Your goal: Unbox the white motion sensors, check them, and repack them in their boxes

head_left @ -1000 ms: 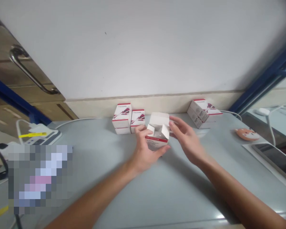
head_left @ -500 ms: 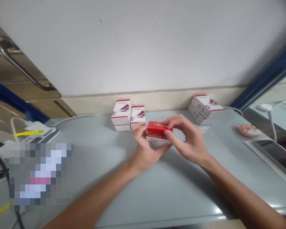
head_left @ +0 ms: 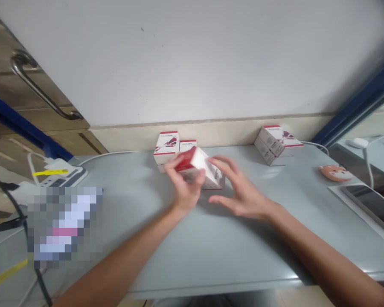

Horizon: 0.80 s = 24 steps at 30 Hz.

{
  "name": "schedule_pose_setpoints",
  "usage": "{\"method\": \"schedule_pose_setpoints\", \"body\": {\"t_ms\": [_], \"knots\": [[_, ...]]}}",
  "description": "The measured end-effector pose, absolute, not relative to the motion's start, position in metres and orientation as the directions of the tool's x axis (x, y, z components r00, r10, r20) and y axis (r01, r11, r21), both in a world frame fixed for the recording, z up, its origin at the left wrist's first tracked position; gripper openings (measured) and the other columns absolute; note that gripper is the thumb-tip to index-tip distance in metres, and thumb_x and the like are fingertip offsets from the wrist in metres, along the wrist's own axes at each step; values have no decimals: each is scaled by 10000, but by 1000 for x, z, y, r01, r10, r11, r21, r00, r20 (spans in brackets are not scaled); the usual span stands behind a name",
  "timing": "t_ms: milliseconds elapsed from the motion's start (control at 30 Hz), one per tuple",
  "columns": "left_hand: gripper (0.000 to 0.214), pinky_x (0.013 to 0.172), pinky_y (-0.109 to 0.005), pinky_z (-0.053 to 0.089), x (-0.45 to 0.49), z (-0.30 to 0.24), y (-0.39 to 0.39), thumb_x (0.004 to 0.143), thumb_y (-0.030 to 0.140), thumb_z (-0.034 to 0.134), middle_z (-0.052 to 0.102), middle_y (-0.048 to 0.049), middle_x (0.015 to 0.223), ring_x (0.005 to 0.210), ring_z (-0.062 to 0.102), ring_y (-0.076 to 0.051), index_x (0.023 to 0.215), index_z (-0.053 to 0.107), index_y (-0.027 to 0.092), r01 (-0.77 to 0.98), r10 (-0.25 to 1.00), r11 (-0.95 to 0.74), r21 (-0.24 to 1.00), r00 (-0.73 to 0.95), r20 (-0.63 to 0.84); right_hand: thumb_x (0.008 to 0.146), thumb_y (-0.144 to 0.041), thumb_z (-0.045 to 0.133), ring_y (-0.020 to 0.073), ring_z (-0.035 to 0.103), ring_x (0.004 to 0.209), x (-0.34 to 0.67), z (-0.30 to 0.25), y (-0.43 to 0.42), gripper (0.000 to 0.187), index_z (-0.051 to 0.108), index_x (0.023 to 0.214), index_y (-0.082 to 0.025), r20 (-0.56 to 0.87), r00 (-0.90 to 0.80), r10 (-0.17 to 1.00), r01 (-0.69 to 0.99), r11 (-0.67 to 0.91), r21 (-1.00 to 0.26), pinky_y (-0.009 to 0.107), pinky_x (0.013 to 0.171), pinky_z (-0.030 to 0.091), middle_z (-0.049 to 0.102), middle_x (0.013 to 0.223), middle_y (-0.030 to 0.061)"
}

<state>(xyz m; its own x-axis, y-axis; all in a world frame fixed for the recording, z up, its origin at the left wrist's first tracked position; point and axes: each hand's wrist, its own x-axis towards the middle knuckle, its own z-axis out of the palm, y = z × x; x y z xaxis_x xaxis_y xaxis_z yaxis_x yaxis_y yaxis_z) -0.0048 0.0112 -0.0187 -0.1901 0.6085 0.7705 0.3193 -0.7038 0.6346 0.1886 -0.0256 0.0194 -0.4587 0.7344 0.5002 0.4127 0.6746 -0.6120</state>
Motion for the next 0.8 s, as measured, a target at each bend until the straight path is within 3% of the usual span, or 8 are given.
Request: {"method": "schedule_pose_setpoints", "body": {"t_ms": [67, 167, 267, 367, 467, 567, 700, 800], "knots": [[505, 1030, -475, 527, -9, -15, 17, 1004, 586, 569, 536, -110, 1319, 1215, 601, -267, 1371, 384, 292, 294, 601, -702, 649, -246, 761, 963, -445, 738, 333, 651, 1285, 184, 12, -26, 857, 258, 1670, -379, 484, -499, 719, 430, 690, -582, 491, 987, 616, 545, 1548, 136], [506, 1143, -520, 437, -19, -5, 25, 1024, 597, 484, 473, -161, 1435, 1372, 497, -317, 1393, 427, 255, 383, 500, -745, 546, -221, 838, 978, -398, 725, 292, 730, 1124, 179, 8, -26, 708, 390, 1601, -370, 628, -374, 682, 510, 717, -475, 439, 910, 629, 681, 1400, 99], [423, 1203, -527, 351, -36, 3, 34, 1065, 483, 416, 420, -194, 1474, 1439, 402, -321, 1389, 466, 215, 556, 400, -661, 504, -308, 863, 924, -399, 791, 296, 737, 1031, 177, 11, -16, 604, 544, 1471, -326, 770, -143, 622, 686, 623, -376, 438, 843, 624, 746, 1270, 95], [353, 1232, -512, 297, -57, 1, 49, 1041, 403, 465, 475, -184, 1418, 1405, 428, -306, 1333, 492, 206, 553, 433, -520, 651, -486, 759, 934, -382, 789, 299, 710, 1065, 175, 12, 6, 451, 644, 1354, -302, 815, -144, 562, 788, 563, -249, 424, 827, 609, 768, 1197, 89], [324, 1192, -450, 376, -72, -10, 68, 1043, 410, 432, 567, -149, 1342, 1286, 548, -267, 1283, 528, 215, 363, 606, -409, 837, -578, 547, 978, -299, 736, 284, 676, 1151, 163, 8, 33, 364, 679, 1337, -305, 784, -310, 538, 758, 638, -138, 416, 897, 598, 754, 1254, 81], [367, 1057, -385, 503, -78, -22, 80, 1076, 455, 348, 676, -111, 1170, 1097, 657, -235, 1193, 594, 210, 302, 696, -372, 878, -536, 479, 997, -167, 653, 281, 640, 1220, 137, 5, 56, 342, 722, 1294, -322, 711, -380, 592, 710, 679, -187, 415, 910, 597, 720, 1295, 83], [468, 1009, -348, 532, -78, -30, 85, 1086, 563, 308, 695, -104, 1197, 1074, 676, -214, 1243, 583, 218, 283, 728, -355, 891, -515, 454, 967, -98, 608, 261, 633, 1239, 97, 5, 69, 358, 723, 1254, -277, 684, -278, 675, 711, 623, -326, 383, 910, 607, 685, 1287, 88], [491, 1014, -363, 530, -78, -30, 86, 1090, 581, 270, 681, -114, 1209, 1076, 670, -216, 1263, 555, 221, 296, 730, -361, 884, -500, 466, 1002, -154, 566, 246, 666, 1190, 93, 3, 64, 363, 683, 1318, -290, 662, -268, 700, 680, 624, -385, 379, 896, 614, 632, 1386, 89]]}}
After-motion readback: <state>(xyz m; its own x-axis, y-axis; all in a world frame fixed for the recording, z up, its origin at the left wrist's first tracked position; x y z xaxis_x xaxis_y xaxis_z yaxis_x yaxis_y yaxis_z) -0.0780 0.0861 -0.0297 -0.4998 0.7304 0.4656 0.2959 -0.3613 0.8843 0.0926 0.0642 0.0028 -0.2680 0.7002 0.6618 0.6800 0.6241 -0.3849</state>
